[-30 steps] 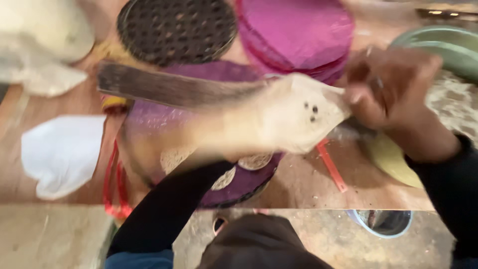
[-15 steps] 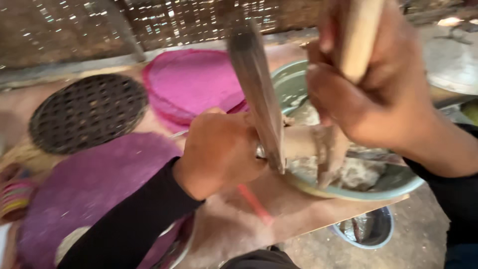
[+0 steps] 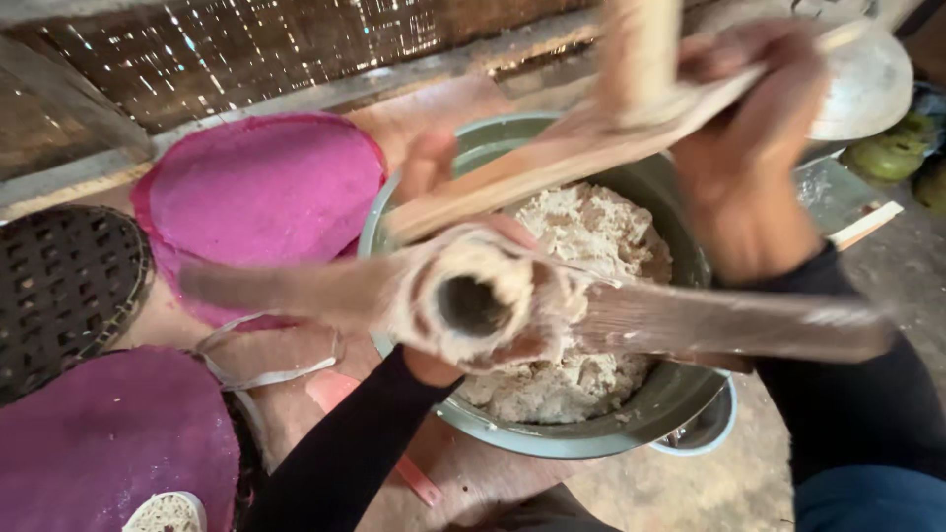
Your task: The person shapes dough into circular pieces on a tray using a wooden tool, places colorful plastic molds over some pieces, and covers the tray with a lattice lid.
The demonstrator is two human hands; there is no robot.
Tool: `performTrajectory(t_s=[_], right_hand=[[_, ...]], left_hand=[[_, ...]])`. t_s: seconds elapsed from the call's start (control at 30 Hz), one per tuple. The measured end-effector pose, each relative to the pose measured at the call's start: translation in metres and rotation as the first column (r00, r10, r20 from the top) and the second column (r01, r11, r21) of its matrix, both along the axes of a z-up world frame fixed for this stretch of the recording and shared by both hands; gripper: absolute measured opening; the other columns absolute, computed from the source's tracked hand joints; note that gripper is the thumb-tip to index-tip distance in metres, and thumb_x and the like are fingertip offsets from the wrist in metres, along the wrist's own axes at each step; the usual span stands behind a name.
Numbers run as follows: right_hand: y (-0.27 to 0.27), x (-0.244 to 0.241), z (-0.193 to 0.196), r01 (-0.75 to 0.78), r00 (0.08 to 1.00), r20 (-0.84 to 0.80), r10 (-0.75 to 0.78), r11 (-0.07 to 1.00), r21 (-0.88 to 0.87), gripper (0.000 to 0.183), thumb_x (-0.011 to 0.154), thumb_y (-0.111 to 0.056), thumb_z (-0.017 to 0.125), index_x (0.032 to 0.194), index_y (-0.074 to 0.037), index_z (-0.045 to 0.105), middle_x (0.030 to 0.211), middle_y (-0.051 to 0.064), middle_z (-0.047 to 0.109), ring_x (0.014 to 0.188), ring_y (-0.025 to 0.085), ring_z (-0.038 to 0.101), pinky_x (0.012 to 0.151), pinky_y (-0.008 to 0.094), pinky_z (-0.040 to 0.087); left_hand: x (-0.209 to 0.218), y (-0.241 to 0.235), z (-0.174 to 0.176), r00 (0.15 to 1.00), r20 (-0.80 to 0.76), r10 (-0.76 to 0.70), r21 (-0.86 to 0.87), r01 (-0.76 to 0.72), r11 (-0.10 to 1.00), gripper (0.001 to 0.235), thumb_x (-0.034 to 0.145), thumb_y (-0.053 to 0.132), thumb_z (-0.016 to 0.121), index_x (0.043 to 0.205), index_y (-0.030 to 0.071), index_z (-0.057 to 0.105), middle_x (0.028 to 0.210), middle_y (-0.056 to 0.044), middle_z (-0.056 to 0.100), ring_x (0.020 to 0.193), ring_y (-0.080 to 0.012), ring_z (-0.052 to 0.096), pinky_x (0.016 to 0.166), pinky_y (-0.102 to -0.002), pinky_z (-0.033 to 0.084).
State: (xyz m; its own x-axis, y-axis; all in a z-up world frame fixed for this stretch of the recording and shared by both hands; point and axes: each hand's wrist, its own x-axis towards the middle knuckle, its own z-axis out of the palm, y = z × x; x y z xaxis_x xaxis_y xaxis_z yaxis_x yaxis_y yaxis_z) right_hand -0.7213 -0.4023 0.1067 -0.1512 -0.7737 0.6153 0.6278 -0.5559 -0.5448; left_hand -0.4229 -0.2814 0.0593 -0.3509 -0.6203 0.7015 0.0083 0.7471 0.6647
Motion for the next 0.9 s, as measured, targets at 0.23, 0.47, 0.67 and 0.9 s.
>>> performTrajectory(t_s=[0.23,0.47,0.67,0.9], right_hand=[[0.111,0.037,-0.065,0.144,-0.595,-0.799,0.087,0.990,0.001,0.073,0.092,-0.045,0.072,0.148,-0.007,0.046,0.116,0.020,0.066,0.098,0.031,0.066,0.088,0.046,0.057],[0.151,0.050,-0.032,0.110,-0.951,-0.280,0.128,0.991,0.079,0.031,0.107,-0.021,0.041,0.136,-0.014,0.049,0.079,0.003,0.067,0.053,0.009,0.065,0.037,0.025,0.050],[0.106,0.038,0.011,0.280,-0.960,-0.083,0.268,0.938,-0.204,0.030,0.111,-0.038,0.036,0.130,-0.034,0.059,0.080,-0.012,0.065,0.047,0.003,0.054,0.038,0.020,0.042],[-0.026,0.029,-0.097,-0.087,-0.748,-0.551,-0.370,0.877,-0.472,0.029,0.097,-0.040,0.065,0.118,-0.022,0.075,0.093,0.002,0.076,0.069,0.017,0.069,0.054,0.034,0.053]], left_hand=[[0.022,-0.024,0.015,0.860,-0.416,0.297,-0.167,-0.393,0.904,0.033,0.086,0.025,0.088,0.113,0.013,0.072,0.118,-0.005,0.054,0.108,-0.0195,0.065,0.096,-0.033,0.059],[0.026,-0.035,-0.010,0.870,-0.201,0.451,-0.277,-0.492,0.825,0.023,0.092,0.012,0.088,0.111,0.014,0.076,0.121,-0.003,0.045,0.110,-0.0189,0.065,0.098,-0.032,0.059],[0.025,-0.059,-0.039,0.806,-0.392,0.443,-0.177,-0.539,0.823,0.023,0.089,0.012,0.088,0.109,0.016,0.076,0.123,-0.002,0.045,0.105,-0.0167,0.065,0.096,-0.032,0.060],[0.026,-0.063,-0.044,0.814,-0.340,0.471,-0.131,-0.537,0.833,0.022,0.088,0.013,0.090,0.105,0.018,0.076,0.120,-0.001,0.045,0.107,-0.0151,0.064,0.097,-0.029,0.057]])
